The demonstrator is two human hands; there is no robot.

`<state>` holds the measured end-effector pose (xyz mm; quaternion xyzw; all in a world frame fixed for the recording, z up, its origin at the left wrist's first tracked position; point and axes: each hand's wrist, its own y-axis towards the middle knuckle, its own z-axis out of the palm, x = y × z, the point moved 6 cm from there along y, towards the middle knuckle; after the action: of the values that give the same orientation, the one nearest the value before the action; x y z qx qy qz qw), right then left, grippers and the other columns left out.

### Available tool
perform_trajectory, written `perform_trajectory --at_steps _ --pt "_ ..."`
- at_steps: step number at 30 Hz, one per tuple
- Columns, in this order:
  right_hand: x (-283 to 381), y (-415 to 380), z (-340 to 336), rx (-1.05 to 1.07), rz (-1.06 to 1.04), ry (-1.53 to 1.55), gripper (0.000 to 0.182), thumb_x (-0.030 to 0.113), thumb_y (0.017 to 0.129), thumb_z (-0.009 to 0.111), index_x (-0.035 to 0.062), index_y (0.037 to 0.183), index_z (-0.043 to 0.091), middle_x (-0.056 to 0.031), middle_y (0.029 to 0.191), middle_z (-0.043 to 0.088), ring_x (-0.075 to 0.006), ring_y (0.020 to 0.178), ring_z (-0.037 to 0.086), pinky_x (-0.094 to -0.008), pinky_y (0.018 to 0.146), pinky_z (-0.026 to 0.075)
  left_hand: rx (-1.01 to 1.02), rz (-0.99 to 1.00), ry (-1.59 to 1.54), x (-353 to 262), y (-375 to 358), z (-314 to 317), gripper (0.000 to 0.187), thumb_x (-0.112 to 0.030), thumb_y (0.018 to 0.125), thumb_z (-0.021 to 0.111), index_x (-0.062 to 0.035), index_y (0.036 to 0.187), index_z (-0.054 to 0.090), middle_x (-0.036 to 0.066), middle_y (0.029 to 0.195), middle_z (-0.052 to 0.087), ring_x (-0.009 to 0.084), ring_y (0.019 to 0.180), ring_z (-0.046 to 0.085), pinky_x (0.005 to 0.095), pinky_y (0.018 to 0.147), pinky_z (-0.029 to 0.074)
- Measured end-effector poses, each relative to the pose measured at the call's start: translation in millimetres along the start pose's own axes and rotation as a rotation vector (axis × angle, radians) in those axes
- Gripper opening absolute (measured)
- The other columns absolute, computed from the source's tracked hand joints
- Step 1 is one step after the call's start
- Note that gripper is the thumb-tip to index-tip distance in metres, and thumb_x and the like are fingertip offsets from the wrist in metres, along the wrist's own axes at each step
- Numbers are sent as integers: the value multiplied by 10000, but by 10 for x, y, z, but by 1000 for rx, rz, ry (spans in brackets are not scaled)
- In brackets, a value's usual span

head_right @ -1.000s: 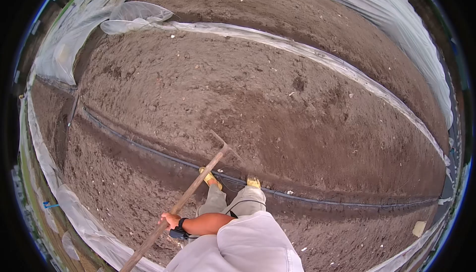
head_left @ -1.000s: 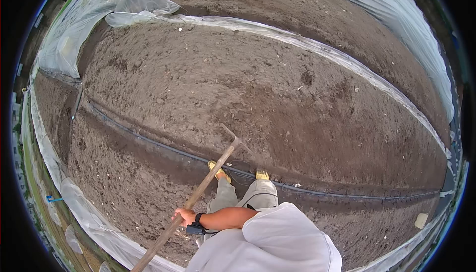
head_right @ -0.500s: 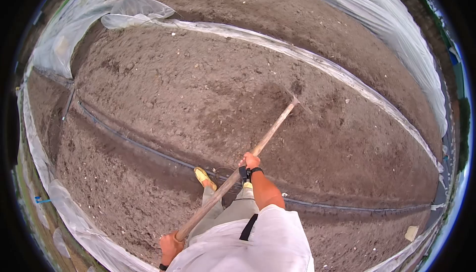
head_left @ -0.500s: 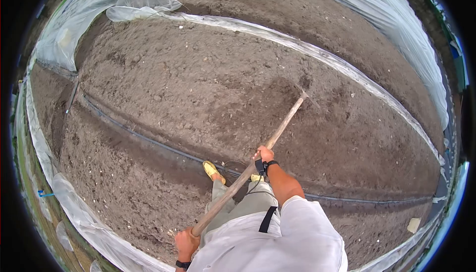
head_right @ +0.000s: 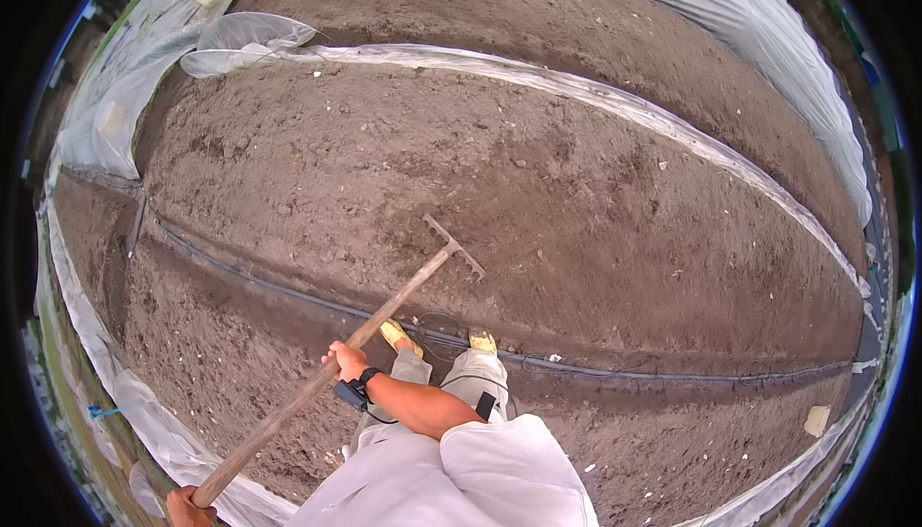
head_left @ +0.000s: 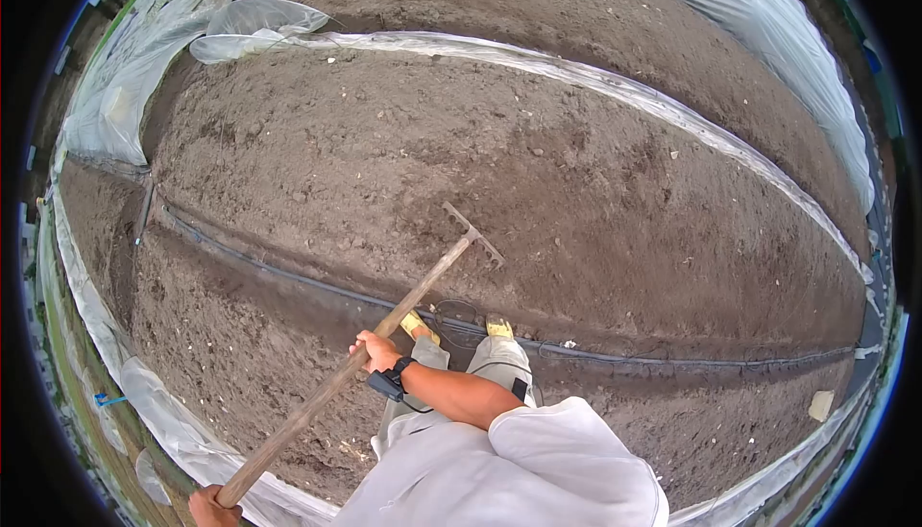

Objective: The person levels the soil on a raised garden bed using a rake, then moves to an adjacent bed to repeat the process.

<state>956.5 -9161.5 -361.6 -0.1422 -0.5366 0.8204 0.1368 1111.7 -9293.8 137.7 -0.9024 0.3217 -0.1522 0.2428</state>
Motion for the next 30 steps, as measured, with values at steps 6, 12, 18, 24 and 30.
perform_trajectory --at_steps 6,12,18,24,30 --pt "1243 -268 -1032 33 -173 288 94 121 823 602 103 767 528 -33 664 536 -218 602 599 -397 594 540 -115 357 109 -864 854 340 186 -80 491 698 -51 674 677 179 629 606 357 609 602 390 604 486" --pt "2802 -740 -3590 -214 -505 394 170 139 814 517 92 676 431 -60 603 448 -226 582 495 -423 632 494 -24 772 165 -2808 1002 1480 161 -84 639 615 -105 787 674 148 670 639 327 655 641 413 605 505" --pt "2469 -1027 -4340 -416 -424 384 148 112 766 450 112 629 395 -45 565 438 -198 526 451 -381 607 479 21 903 135 -2963 978 1464 109 -100 647 618 -102 747 661 139 651 635 307 636 646 402 564 499" --pt "1447 -238 -2178 -208 -126 332 142 90 724 457 125 598 402 -26 559 471 -174 518 474 -357 682 486 -169 612 210 -1360 1311 359 134 -89 608 657 -126 735 673 101 639 633 286 661 647 391 566 495" --pt "1072 43 170 61 -59 139 145 78 787 471 96 645 456 -26 626 523 -182 590 538 -356 742 502 -407 441 118 -105 1161 -707 205 -61 569 655 -124 763 639 71 650 621 282 682 634 387 555 471"
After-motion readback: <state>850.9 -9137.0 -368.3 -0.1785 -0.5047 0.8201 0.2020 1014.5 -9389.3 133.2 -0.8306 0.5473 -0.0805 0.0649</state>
